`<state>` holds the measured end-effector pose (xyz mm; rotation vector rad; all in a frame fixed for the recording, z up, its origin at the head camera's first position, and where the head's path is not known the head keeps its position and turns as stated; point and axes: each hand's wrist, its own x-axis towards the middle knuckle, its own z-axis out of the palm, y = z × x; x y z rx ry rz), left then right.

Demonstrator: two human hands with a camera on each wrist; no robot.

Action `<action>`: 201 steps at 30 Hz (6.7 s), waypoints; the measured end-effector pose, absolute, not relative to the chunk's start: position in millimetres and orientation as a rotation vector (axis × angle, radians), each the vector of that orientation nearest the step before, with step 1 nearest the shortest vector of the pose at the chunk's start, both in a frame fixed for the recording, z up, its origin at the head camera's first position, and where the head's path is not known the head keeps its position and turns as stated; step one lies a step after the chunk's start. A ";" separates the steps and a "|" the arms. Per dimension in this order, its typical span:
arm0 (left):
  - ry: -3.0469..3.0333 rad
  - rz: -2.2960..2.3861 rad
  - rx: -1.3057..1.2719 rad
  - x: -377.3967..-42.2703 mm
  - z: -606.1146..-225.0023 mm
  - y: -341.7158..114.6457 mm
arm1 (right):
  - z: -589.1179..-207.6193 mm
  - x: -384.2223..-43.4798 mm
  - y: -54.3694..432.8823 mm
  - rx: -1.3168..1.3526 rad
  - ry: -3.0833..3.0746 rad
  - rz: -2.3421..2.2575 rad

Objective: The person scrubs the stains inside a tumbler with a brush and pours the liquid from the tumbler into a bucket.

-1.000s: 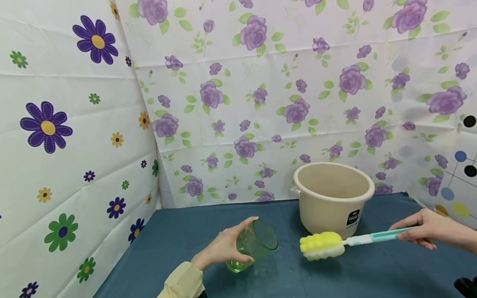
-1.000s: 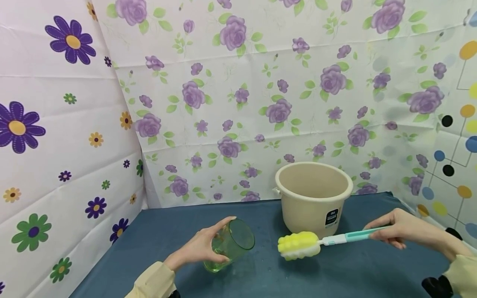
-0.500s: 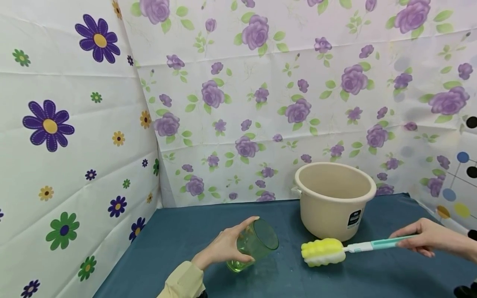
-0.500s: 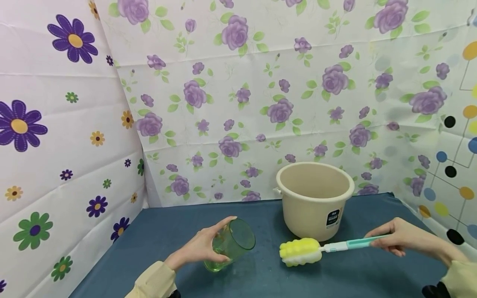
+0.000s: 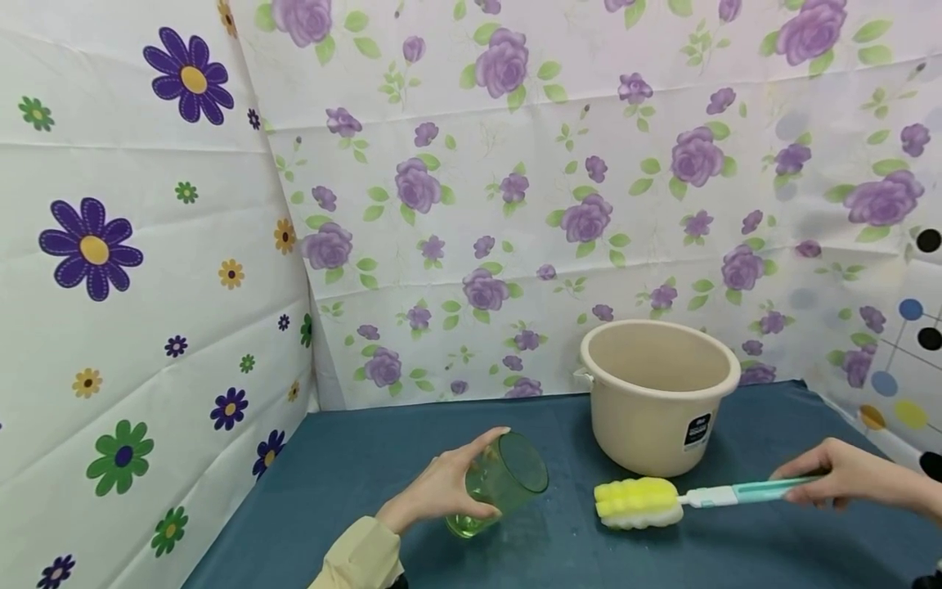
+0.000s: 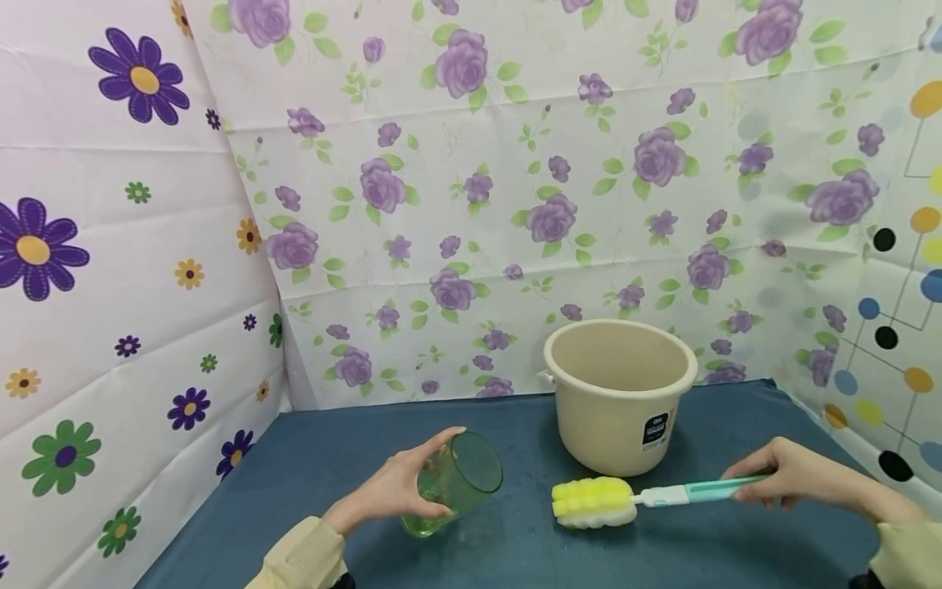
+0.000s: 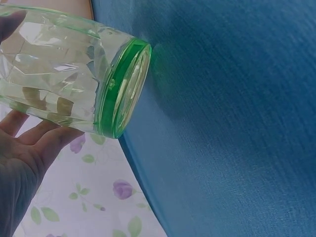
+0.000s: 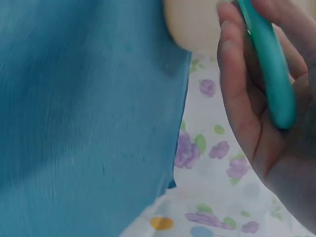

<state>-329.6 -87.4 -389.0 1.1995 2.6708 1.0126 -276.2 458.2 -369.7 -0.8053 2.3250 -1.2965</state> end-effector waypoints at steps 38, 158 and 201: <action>2.666 1.014 1.211 -328.9 -387.0 -86.7 | -426.3 -275.3 465.0 -0.840 2.959 -0.518; 3.488 0.278 1.257 -381.1 -253.3 42.3 | -333.2 -334.2 395.8 -0.157 3.153 -0.944; 3.402 1.326 1.350 -350.5 -281.8 20.7 | -332.8 -330.0 393.6 -0.158 3.159 -0.971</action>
